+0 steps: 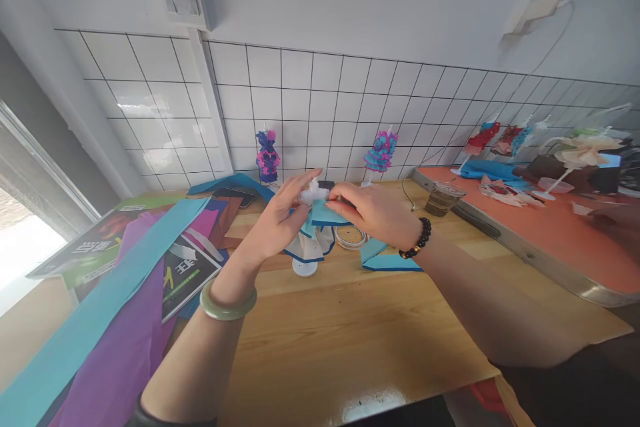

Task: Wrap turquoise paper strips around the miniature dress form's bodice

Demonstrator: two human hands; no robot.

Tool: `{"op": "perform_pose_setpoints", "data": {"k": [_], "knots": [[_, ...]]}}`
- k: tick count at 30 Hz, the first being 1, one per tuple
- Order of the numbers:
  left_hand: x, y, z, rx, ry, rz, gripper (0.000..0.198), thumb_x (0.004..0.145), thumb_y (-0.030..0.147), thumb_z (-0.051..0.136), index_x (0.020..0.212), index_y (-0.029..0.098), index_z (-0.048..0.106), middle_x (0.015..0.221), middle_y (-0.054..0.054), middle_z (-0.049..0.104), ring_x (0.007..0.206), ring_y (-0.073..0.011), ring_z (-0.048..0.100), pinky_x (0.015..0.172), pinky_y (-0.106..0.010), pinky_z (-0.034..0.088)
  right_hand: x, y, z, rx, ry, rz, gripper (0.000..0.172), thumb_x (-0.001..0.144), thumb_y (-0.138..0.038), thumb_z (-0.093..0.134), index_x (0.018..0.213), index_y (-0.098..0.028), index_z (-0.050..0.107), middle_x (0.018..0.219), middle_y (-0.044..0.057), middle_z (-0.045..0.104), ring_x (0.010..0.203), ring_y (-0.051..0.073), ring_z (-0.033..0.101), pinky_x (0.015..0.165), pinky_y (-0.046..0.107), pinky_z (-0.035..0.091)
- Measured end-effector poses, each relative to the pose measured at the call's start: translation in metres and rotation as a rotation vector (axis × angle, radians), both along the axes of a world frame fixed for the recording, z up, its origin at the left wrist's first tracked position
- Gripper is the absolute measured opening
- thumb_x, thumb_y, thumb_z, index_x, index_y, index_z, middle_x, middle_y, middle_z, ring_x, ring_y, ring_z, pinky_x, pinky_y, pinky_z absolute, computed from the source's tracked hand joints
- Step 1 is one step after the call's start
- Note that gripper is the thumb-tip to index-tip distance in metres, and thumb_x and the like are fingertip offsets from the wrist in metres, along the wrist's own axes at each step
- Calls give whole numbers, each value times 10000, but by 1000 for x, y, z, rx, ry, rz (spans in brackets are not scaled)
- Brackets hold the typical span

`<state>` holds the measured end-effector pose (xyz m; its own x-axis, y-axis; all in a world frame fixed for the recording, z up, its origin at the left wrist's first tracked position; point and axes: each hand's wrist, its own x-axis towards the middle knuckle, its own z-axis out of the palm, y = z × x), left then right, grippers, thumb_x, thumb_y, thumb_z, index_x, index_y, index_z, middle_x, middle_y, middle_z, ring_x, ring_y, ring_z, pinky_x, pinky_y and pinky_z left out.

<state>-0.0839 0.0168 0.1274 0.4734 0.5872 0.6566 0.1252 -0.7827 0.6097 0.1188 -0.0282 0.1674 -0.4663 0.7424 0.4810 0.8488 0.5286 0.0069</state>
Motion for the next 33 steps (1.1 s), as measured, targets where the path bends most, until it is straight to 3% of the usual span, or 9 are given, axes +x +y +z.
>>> {"op": "perform_pose_setpoints", "data": {"k": [13, 23, 28, 33], "knots": [[4, -5, 1, 36, -19, -14, 490, 903, 241, 508, 1374, 322, 400, 1357, -65, 472, 1138, -208, 484, 897, -345, 493, 0, 0, 0, 7, 5, -7, 279, 963, -414, 389, 928, -195, 557, 579, -39, 509, 485, 109, 412, 496, 243, 246], [5, -3, -1, 58, -4, 33, 501, 900, 202, 507, 1378, 298, 392, 1359, -84, 474, 1138, -209, 493, 891, -347, 480, 0, -3, -4, 44, 17, -28, 275, 940, -451, 437, 946, -203, 557, 574, -47, 507, 495, 108, 430, 510, 247, 250], [9, -5, -1, 168, 1, 79, 516, 880, 148, 509, 1368, 282, 401, 1294, -81, 508, 1065, -178, 506, 900, -344, 483, -2, -8, -6, 25, 122, -71, 220, 908, -413, 511, 926, -199, 560, 634, -34, 574, 517, 106, 462, 531, 245, 293], [12, -6, -2, 238, 5, 119, 551, 857, 97, 504, 1370, 265, 393, 1297, -86, 503, 1155, -200, 466, 933, -369, 476, -1, -10, -10, -28, 220, -106, 224, 889, -398, 544, 909, -180, 588, 725, -1, 643, 560, 110, 492, 557, 251, 327]]}}
